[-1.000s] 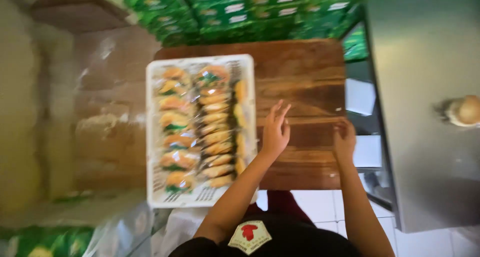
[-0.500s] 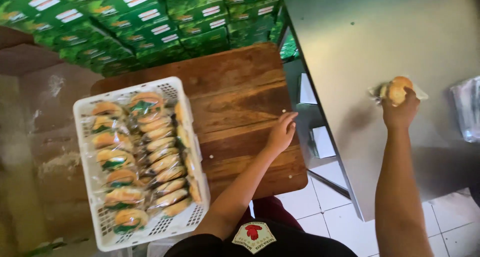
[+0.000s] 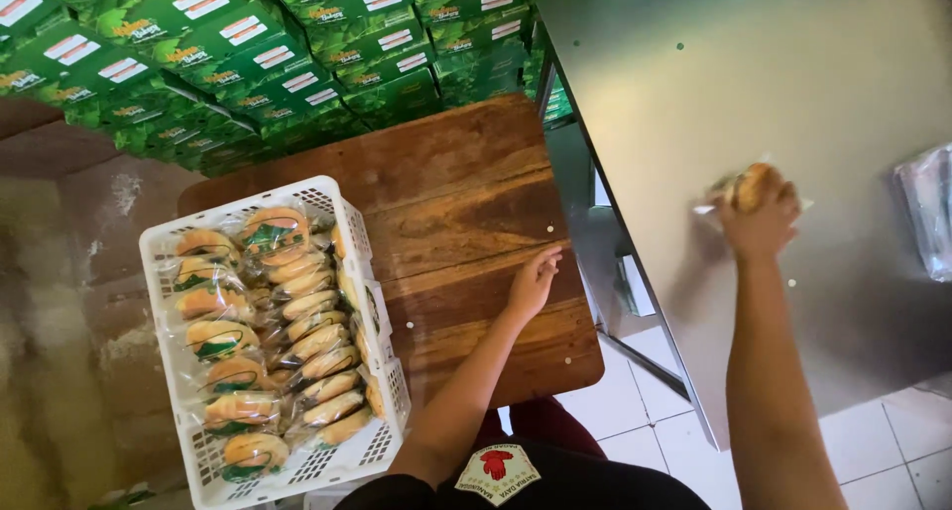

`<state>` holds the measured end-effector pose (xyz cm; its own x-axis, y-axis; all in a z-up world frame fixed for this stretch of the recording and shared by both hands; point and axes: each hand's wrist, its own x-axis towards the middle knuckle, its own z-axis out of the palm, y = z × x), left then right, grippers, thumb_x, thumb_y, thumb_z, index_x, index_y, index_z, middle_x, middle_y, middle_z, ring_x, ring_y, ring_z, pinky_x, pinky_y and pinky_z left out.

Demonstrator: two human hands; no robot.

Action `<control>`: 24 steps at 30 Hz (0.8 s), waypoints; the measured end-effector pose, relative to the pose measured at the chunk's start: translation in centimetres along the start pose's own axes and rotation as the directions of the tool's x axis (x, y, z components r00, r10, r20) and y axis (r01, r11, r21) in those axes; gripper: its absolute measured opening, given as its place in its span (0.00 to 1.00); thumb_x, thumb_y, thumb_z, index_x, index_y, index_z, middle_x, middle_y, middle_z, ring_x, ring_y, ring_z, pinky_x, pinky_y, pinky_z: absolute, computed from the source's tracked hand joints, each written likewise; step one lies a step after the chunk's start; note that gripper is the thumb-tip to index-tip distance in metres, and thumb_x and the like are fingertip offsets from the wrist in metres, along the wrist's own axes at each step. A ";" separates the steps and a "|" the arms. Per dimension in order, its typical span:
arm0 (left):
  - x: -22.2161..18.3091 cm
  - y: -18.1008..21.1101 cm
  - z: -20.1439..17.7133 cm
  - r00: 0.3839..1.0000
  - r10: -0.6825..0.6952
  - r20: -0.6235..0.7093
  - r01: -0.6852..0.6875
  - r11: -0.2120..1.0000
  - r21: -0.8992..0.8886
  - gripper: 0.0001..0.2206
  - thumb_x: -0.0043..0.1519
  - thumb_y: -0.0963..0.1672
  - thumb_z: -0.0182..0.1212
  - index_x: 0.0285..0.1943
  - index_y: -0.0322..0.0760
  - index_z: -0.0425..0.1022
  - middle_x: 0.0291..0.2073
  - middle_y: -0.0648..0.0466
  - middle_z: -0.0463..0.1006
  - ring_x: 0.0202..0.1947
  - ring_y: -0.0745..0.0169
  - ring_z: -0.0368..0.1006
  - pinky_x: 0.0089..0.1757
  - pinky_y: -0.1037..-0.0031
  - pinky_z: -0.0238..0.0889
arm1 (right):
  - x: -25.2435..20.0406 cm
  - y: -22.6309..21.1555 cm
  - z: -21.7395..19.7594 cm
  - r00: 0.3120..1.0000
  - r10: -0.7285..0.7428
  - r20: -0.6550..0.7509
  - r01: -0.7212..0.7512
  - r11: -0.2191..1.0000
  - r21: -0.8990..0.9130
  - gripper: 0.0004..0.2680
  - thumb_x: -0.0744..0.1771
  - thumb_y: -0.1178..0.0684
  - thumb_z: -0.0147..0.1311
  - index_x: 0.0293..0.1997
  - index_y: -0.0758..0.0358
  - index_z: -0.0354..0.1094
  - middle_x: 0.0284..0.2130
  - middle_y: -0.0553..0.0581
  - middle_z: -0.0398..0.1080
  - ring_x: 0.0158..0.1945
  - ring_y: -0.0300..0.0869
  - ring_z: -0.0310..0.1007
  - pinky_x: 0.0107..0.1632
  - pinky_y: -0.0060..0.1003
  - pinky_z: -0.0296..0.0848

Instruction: The person organizes individually wrapped sandwiches into a white plastic crate and moves others onto a metal table surface by hand.

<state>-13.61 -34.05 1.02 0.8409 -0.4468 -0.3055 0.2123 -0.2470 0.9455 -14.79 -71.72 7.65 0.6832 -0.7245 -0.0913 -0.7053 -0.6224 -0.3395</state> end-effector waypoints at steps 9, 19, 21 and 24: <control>0.5 -2.7 4.7 0.999 -0.032 0.036 0.041 0.961 -0.273 0.17 0.72 0.44 0.52 0.69 0.39 0.70 0.52 0.40 0.78 0.45 0.54 0.78 0.51 0.64 0.70 | -14.8 -6.5 2.5 0.988 -0.128 0.083 0.125 0.991 0.046 0.38 0.57 0.52 0.71 0.75 0.59 0.51 0.64 0.76 0.57 0.65 0.73 0.58 0.56 0.70 0.70; -1.9 -1.6 -1.7 0.986 -0.166 0.017 0.165 0.958 -0.235 0.37 0.65 0.57 0.61 0.78 0.35 0.55 0.66 0.27 0.63 0.67 0.28 0.60 0.64 0.49 0.55 | -25.0 -13.1 3.8 0.736 -0.025 0.676 -0.644 0.282 0.711 0.27 0.66 0.45 0.63 0.71 0.64 0.56 0.56 0.69 0.68 0.58 0.56 0.71 0.64 0.57 0.65; -3.7 -0.9 -5.5 0.992 -0.129 -0.019 0.118 0.952 -0.282 0.31 0.64 0.58 0.64 0.70 0.41 0.69 0.63 0.39 0.71 0.65 0.44 0.65 0.63 0.56 0.57 | -25.8 -14.2 4.5 0.651 -0.055 0.757 -0.548 0.656 0.519 0.30 0.66 0.30 0.58 0.65 0.68 0.61 0.38 0.62 0.73 0.44 0.53 0.75 0.56 0.68 0.60; -5.3 -2.8 -10.4 0.986 -0.136 -0.094 0.120 0.980 -0.158 0.32 0.58 0.59 0.70 0.65 0.43 0.73 0.57 0.42 0.77 0.61 0.43 0.71 0.60 0.58 0.63 | -28.2 -16.8 4.5 0.649 -0.147 0.747 -0.548 0.590 0.593 0.28 0.66 0.40 0.60 0.67 0.73 0.59 0.50 0.72 0.70 0.52 0.59 0.73 0.57 0.70 0.63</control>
<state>-13.45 -22.10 1.17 0.8472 -0.3266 -0.4191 0.3877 -0.1594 0.9079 -21.34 -39.52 11.70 0.6884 -0.1568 -0.7082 -0.6788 0.2051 -0.7051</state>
